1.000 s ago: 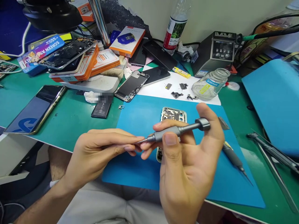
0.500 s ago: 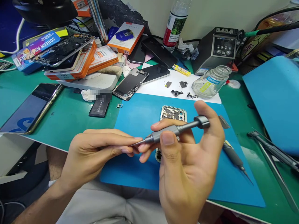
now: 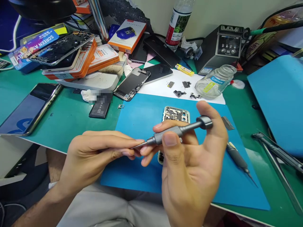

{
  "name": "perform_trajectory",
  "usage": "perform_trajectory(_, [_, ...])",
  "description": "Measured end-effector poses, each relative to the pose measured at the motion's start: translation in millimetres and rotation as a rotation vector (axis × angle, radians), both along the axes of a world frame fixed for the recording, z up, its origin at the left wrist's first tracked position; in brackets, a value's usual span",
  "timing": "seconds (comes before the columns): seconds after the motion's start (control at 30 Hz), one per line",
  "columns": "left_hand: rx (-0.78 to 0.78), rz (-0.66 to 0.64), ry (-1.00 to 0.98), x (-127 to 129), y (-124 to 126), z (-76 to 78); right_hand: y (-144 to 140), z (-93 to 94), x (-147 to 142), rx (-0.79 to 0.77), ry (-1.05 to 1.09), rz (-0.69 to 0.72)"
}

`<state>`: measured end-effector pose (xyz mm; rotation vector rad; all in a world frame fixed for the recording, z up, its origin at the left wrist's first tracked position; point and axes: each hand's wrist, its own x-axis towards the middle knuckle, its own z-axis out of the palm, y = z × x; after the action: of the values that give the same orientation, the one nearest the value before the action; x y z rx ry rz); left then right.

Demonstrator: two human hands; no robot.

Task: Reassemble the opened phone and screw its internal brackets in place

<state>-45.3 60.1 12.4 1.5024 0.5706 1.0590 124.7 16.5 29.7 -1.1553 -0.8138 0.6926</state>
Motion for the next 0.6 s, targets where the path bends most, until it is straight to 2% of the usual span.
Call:
perform_trajectory(0.23, [0.011,-0.001,0.009,-1.6,-0.9,1.0,2.5,0.3,0.2,0.011,0.002,0.007])
perform_trajectory(0.43, [0.044,0.0,0.014,-0.9,0.0,2.0,0.8,-0.7,4.1,-0.039,0.032,0.055])
perform_trajectory(0.6, [0.042,-0.002,-0.003,0.7,0.2,1.0,0.1,-0.7,3.5,-0.031,0.028,0.028])
